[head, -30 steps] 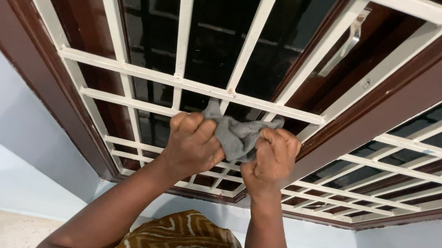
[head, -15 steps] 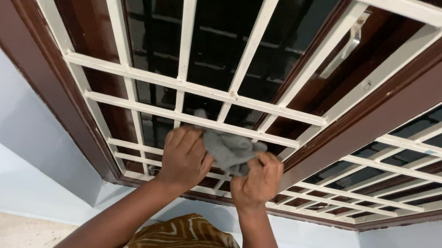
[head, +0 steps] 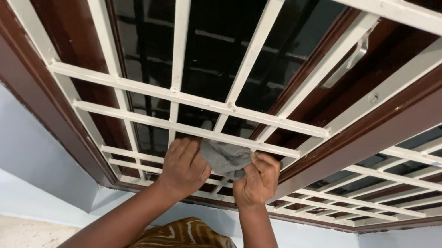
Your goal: The person wipes the horizontal and vertical bars of a window grille by hand using a grey cloth.
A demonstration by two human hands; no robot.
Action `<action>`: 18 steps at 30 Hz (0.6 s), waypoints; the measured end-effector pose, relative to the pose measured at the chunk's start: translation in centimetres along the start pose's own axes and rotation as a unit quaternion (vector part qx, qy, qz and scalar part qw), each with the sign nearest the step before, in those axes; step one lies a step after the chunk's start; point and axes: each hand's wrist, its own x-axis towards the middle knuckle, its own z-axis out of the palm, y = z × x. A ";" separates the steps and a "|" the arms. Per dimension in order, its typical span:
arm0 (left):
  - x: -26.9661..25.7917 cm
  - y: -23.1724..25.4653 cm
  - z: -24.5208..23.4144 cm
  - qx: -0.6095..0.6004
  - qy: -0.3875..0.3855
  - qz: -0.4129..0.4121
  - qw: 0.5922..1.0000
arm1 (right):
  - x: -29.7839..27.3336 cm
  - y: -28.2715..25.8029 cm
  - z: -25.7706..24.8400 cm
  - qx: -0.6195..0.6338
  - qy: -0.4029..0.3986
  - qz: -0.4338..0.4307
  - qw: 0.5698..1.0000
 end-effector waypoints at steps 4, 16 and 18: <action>-2.0 -0.2 0.7 -0.003 -0.007 0.004 1.000 | -1.0 0.2 -0.2 0.041 -0.013 0.023 0.999; -4.1 0.5 0.5 0.017 -0.033 -0.014 0.999 | -3.7 -0.1 -0.3 0.036 -0.035 0.032 0.998; -4.4 0.8 0.2 0.016 -0.047 -0.017 0.999 | -4.0 -0.5 -0.5 0.029 -0.049 0.026 0.998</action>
